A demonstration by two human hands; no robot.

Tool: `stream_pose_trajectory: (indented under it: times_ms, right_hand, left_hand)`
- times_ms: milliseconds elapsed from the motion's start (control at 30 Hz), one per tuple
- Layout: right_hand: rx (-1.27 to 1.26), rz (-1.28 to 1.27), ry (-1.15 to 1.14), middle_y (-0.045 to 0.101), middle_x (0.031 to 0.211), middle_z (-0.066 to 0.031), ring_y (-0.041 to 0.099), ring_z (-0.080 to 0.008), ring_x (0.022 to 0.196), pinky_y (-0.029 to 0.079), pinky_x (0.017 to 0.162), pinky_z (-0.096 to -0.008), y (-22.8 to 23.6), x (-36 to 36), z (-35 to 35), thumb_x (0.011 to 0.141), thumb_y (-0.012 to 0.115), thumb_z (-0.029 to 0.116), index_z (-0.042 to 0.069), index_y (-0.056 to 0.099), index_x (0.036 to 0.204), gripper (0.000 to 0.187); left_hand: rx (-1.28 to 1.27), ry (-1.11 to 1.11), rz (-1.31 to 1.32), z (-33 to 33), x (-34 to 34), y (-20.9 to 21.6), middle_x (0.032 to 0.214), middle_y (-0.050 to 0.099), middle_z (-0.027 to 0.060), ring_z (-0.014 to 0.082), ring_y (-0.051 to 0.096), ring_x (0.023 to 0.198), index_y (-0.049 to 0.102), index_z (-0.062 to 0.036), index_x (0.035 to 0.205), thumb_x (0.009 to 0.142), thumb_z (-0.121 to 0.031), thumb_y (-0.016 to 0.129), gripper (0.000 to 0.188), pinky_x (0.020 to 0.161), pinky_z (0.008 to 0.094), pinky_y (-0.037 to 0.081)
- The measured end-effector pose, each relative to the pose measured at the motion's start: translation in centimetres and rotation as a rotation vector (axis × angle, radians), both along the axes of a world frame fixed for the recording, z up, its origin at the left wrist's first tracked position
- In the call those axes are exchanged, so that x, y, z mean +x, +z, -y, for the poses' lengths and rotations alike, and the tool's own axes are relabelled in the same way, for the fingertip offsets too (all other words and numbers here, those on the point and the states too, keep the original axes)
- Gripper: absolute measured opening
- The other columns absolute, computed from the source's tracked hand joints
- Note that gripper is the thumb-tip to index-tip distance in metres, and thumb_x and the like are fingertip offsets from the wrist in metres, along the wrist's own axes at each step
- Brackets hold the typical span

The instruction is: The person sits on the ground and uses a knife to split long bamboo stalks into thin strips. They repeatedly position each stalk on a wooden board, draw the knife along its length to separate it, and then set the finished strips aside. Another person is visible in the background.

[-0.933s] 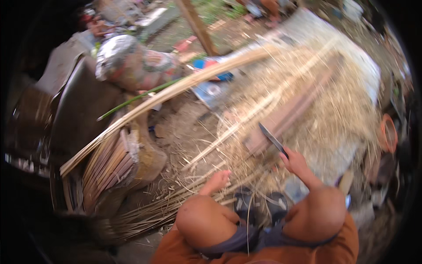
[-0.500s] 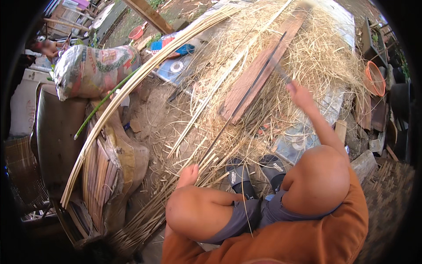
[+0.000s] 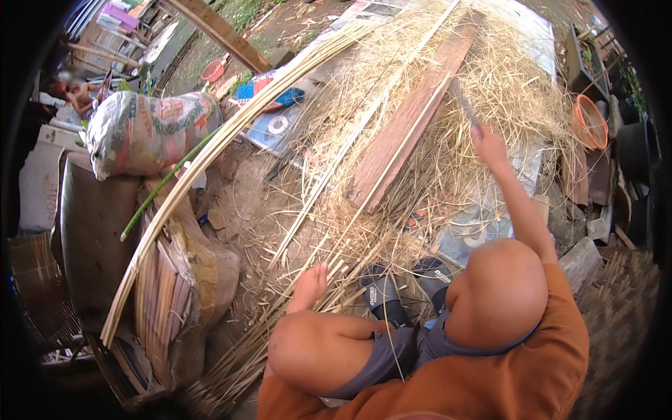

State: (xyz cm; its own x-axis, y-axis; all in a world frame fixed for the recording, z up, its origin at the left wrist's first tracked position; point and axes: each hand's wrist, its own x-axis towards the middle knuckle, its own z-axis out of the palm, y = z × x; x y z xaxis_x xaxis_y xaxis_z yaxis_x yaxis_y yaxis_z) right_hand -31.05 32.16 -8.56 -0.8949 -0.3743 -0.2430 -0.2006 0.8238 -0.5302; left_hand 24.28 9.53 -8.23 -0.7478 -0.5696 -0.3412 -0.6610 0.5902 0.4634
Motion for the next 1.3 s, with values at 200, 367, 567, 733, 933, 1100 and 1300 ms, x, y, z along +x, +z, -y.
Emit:
stream_pose_trajectory:
  times_ms: [200, 367, 567, 733, 933, 1100, 1300]
  right_hand:
    - [-0.09, -0.121, 0.867, 0.068, 0.108, -0.0169, 0.068, -0.0344, 0.097, 0.054, 0.085, -0.0469, -1.9, 18.6, 2.9, 0.101, 0.04, 0.054, 0.024, 0.049, 0.14, 0.051]
    - [-0.019, -0.102, 0.324, 0.069, 0.1, -0.0224, 0.068, -0.0362, 0.095, 0.053, 0.082, -0.0499, -1.6, 2.9, 1.9, 0.098, 0.051, 0.047, 0.014, 0.057, 0.13, 0.047]
    - [-0.079, 0.036, 0.695, 0.069, 0.096, -0.0207, 0.069, -0.0343, 0.091, 0.053, 0.082, -0.0487, -1.0, 16.7, 6.1, 0.099, 0.045, 0.055, 0.02, 0.052, 0.137, 0.053]
    - [-0.078, -0.069, 0.677, 0.07, 0.09, -0.0194, 0.07, -0.036, 0.085, 0.054, 0.078, -0.0488, -0.9, 15.2, 3.5, 0.099, 0.048, 0.051, 0.017, 0.048, 0.14, 0.053]
    - [-0.125, -0.148, 0.47, 0.069, 0.08, -0.0178, 0.07, -0.0351, 0.076, 0.055, 0.073, -0.0463, -1.7, 12.0, 3.0, 0.099, 0.05, 0.047, 0.013, 0.055, 0.133, 0.048]
    - [-0.04, 0.034, 0.845, 0.071, 0.094, -0.0155, 0.07, -0.0329, 0.088, 0.056, 0.078, -0.0452, 2.0, 18.3, 3.6, 0.1, 0.051, 0.046, 0.018, 0.055, 0.136, 0.045]
    - [0.02, 0.052, 0.563, 0.069, 0.107, -0.0202, 0.067, -0.0343, 0.105, 0.055, 0.086, -0.0476, 1.2, 12.1, 3.6, 0.099, 0.05, 0.049, 0.022, 0.054, 0.137, 0.047]
  left_hand:
    - [0.18, 0.05, -0.121, 0.1, -5.0, -0.3, 0.074, 0.059, 0.0272, 0.0455, 0.055, 0.068, 0.057, 0.0035, 0.081, 0.103, -0.033, 0.043, 0.045, 0.066, 0.0488, 0.044]
    - [0.425, 0.163, -0.031, 0.9, 2.8, 0.4, 0.061, 0.044, 0.0012, 0.0126, 0.039, 0.062, 0.053, 0.0001, 0.073, 0.105, -0.036, 0.044, 0.049, 0.059, 0.0345, 0.039]
    - [0.509, 0.267, -0.065, 1.9, -0.3, 0.9, 0.06, 0.045, -0.0022, 0.009, 0.038, 0.058, 0.054, -0.0044, 0.067, 0.103, -0.04, 0.049, 0.051, 0.052, 0.0287, 0.034]
    - [0.645, 0.367, -0.065, 2.1, 7.7, -3.7, 0.056, 0.047, -0.0017, 0.0096, 0.039, 0.053, 0.053, -0.0053, 0.063, 0.102, -0.046, 0.048, 0.056, 0.051, 0.0293, 0.033]
    - [0.596, 0.297, -0.043, 2.3, -2.1, -1.0, 0.055, 0.051, 0.0003, 0.0094, 0.049, 0.051, 0.063, -0.0043, 0.074, 0.103, -0.045, 0.045, 0.053, 0.05, 0.0276, 0.04]
    - [0.559, 0.133, -0.296, 2.4, -8.8, -4.1, 0.066, 0.057, 0.0005, 0.0091, 0.05, 0.057, 0.063, -0.0007, 0.083, 0.104, -0.032, 0.048, 0.04, 0.055, 0.028, 0.042]
    - [0.529, 0.263, -0.106, 1.4, -0.6, -2.0, 0.065, 0.058, 0.0026, 0.0118, 0.051, 0.062, 0.066, -0.0009, 0.08, 0.102, -0.039, 0.051, 0.046, 0.059, 0.0305, 0.043]
